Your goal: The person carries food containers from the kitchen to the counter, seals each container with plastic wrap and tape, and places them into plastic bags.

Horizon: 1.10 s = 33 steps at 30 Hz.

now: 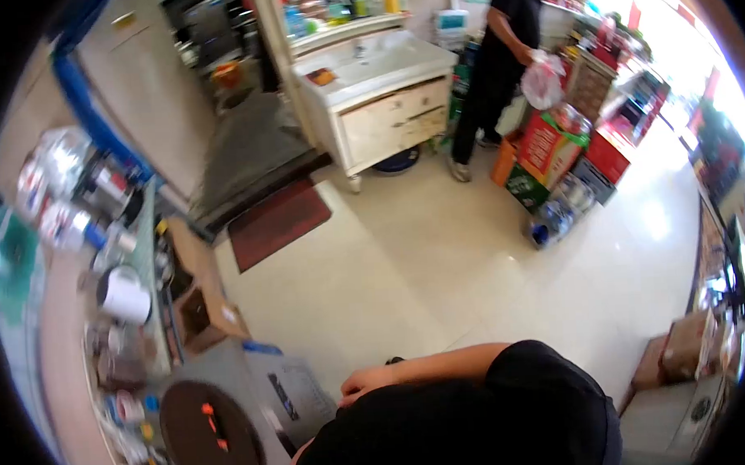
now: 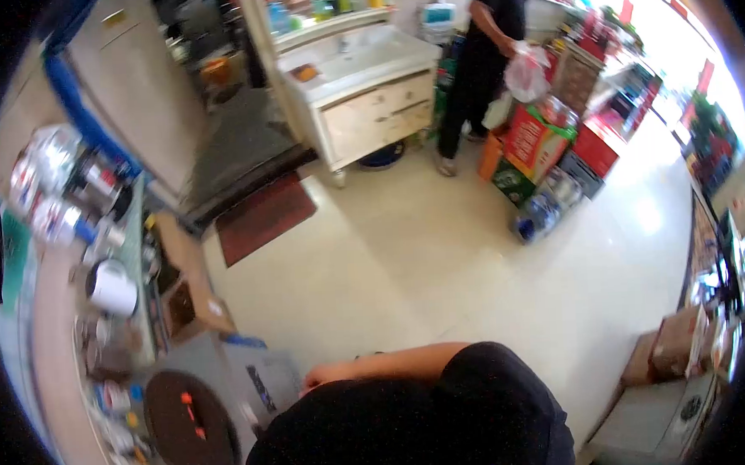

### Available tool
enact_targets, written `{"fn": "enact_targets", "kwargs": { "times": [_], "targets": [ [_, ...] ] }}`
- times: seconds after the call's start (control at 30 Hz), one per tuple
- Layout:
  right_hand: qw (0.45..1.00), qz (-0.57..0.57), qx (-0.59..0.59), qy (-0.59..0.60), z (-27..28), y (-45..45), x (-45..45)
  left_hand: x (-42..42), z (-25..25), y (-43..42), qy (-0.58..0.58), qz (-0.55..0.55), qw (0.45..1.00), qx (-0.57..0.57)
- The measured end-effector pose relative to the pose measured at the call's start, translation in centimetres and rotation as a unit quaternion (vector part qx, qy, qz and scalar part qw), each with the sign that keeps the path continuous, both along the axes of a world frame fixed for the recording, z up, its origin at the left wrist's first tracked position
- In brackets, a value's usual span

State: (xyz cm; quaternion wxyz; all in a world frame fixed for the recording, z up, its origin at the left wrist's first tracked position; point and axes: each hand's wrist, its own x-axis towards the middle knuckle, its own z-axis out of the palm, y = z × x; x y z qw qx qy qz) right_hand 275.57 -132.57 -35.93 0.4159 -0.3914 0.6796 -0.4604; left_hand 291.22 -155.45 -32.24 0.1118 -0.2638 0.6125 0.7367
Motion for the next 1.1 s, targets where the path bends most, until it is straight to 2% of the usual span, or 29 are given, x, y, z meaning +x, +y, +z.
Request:
{"fn": "enact_targets", "kwargs": {
  "times": [0.17, 0.23, 0.27, 0.3, 0.33, 0.37, 0.43, 0.47, 0.5, 0.57, 0.6, 0.63, 0.73, 0.87, 1.0, 1.03, 1.1],
  "targets": [
    [0.989, -0.117, 0.085, 0.042, 4.9, 9.1, -7.2, -10.6, 0.8, 0.9, -0.006, -0.070, 0.998, 0.004],
    [0.988, -0.126, 0.078, -0.042, 6.4, 11.8, -8.7, -13.9, 0.8, 0.7, -0.008, -0.090, 0.996, 0.005],
    [0.987, -0.133, 0.080, -0.047, 5.5, 13.0, -9.3, -15.4, 0.8, 0.7, -0.012, -0.099, 0.995, 0.007],
    [0.979, -0.078, 0.011, -0.189, 4.0, 14.0, -10.0, -16.8, 0.7, 0.5, -0.012, -0.106, 0.994, 0.008],
    [0.944, -0.022, -0.061, -0.325, 3.5, 14.5, -10.8, -18.1, 0.6, 0.3, -0.015, -0.114, 0.993, 0.010],
    [0.943, -0.029, -0.062, -0.326, 3.2, 14.5, -11.4, -19.6, 0.5, 0.1, -0.017, -0.122, 0.992, 0.011],
    [0.895, 0.007, -0.117, -0.430, 2.7, 14.4, -12.5, -22.6, -0.1, -0.6, -0.017, -0.141, 0.990, 0.017],
    [0.887, 0.026, -0.136, -0.441, 2.2, 14.1, -13.4, -24.5, -0.2, -0.9, -0.015, -0.154, 0.988, 0.020],
    [0.890, 0.002, -0.137, -0.435, 1.8, 13.4, -14.2, -26.5, -0.6, -1.2, -0.014, -0.171, 0.985, 0.027],
    [0.831, -0.003, -0.272, -0.485, 1.1, 11.7, -15.9, -31.1, -1.1, -1.6, -0.011, -0.204, 0.978, 0.041],
    [0.804, -0.014, -0.309, -0.508, 2.5, 11.0, -17.0, -33.3, -1.2, -1.9, -0.009, -0.220, 0.974, 0.046],
    [0.805, -0.025, -0.313, -0.503, 2.4, 10.2, -18.0, -35.4, -1.3, -2.2, -0.006, -0.234, 0.971, 0.052],
    [0.729, -0.135, -0.350, -0.573, 3.2, 6.9, -21.7, -42.1, -0.8, -3.6, 0.010, -0.283, 0.957, 0.061],
    [0.760, -0.229, -0.352, -0.496, 5.0, 2.6, -27.8, -50.8, 0.6, -5.6, 0.019, -0.339, 0.937, 0.081],
    [0.808, -0.253, -0.319, -0.427, 3.9, -1.4, -34.7, -58.7, 0.6, -6.7, 0.021, -0.389, 0.916, 0.092],
    [0.801, -0.269, -0.328, -0.422, 4.8, -1.4, -35.7, -60.6, 0.8, -6.8, 0.020, -0.402, 0.911, 0.093],
    [0.837, -0.298, -0.172, -0.425, 6.4, -1.2, -37.7, -64.0, 1.1, -6.8, 0.017, -0.427, 0.899, 0.094]
  ]
}}
